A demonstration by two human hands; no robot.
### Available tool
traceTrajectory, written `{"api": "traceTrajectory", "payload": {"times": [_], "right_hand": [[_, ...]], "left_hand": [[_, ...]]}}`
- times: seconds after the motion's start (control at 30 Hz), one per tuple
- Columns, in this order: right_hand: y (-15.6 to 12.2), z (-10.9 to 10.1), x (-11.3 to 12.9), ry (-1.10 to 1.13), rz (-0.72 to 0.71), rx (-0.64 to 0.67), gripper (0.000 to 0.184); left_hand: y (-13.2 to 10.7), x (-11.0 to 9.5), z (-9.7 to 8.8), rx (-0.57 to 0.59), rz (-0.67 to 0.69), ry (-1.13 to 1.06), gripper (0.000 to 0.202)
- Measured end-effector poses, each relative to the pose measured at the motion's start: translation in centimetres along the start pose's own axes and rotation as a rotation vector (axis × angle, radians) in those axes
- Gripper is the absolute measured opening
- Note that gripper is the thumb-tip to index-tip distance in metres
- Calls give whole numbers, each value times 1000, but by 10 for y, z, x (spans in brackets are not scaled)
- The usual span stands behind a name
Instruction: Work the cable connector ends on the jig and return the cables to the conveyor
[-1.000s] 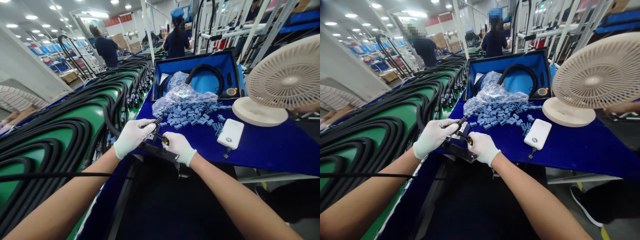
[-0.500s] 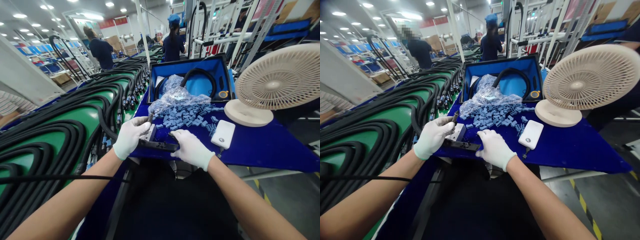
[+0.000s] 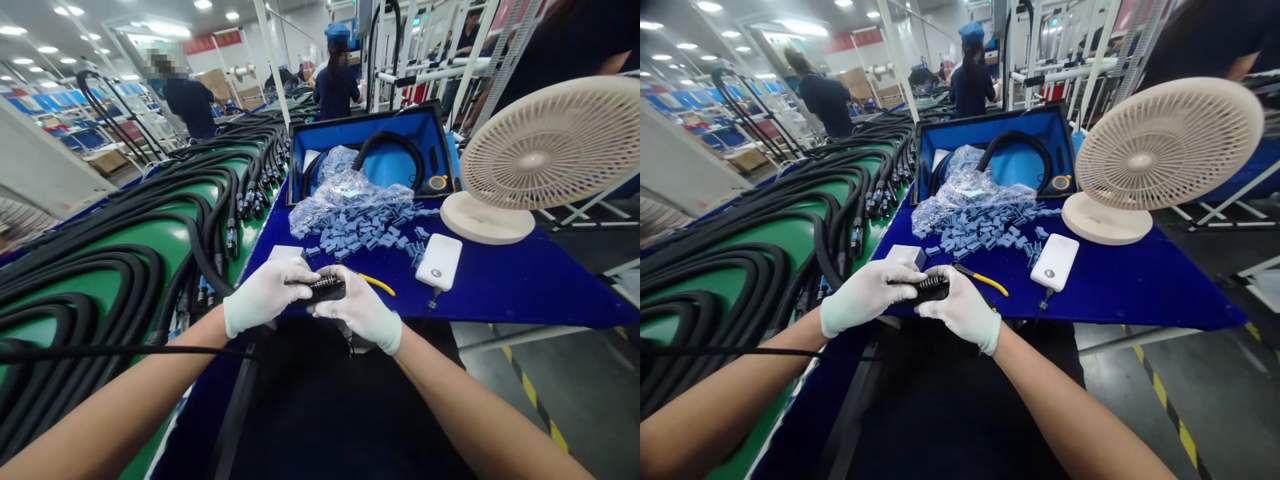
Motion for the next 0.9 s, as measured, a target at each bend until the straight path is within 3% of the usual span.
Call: {"api": "traceTrajectory", "payload": {"times": [0.13, 0.23, 0.33, 0.47, 0.53, 0.6, 0.63, 0.7, 0.77, 0.8, 0.83, 0.9], "right_hand": [[1, -6, 2, -148, -15, 86, 55], [1, -8, 1, -169, -23, 99, 55], [-1, -8, -1, -222, -53, 59, 52], [-6, -4, -4, -286, -105, -5, 39], [-6, -2, -5, -256, -99, -4, 38], [-6, -2, -4, -227, -109, -1, 41], [-6, -2, -3, -227, -124, -5, 42], [-7, -2, 0, -226, -171, -34, 39], [-10, 2, 1, -191, -237, -113, 38], [-13, 6, 0, -156, -277, -171, 38], [-15, 11, -2, -135, -313, -211, 39], [-16, 21, -8, -186, -362, -141, 43]], "left_hand": [[-5, 4, 6, -37, 220, 94, 22], [-8, 9, 11, -25, 275, 93, 22], [-6, 17, 16, 9, 120, -28, 33], [7, 26, 16, -5, -178, -259, 99], [13, 27, 16, 68, -232, -316, 106], [13, 24, 16, 109, -247, -307, 104], [9, 20, 17, 58, -253, -259, 100], [-6, 11, 22, -162, -259, -102, 76], [-27, 2, 33, -375, -275, 9, 35], [-36, 0, 40, -379, -296, -29, 24], [-44, 0, 47, -361, -322, -157, 26], [-55, 5, 57, -368, -331, -568, 37]]}}
Point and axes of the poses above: each hand's wrist, its own y-axis towards the middle knuckle, its own z-axis out of the palm, x = y × z, the point moved 1 cm from there along y, towards the middle knuckle, and after that the axes turned 8 degrees about x, right-handed, at the moved point
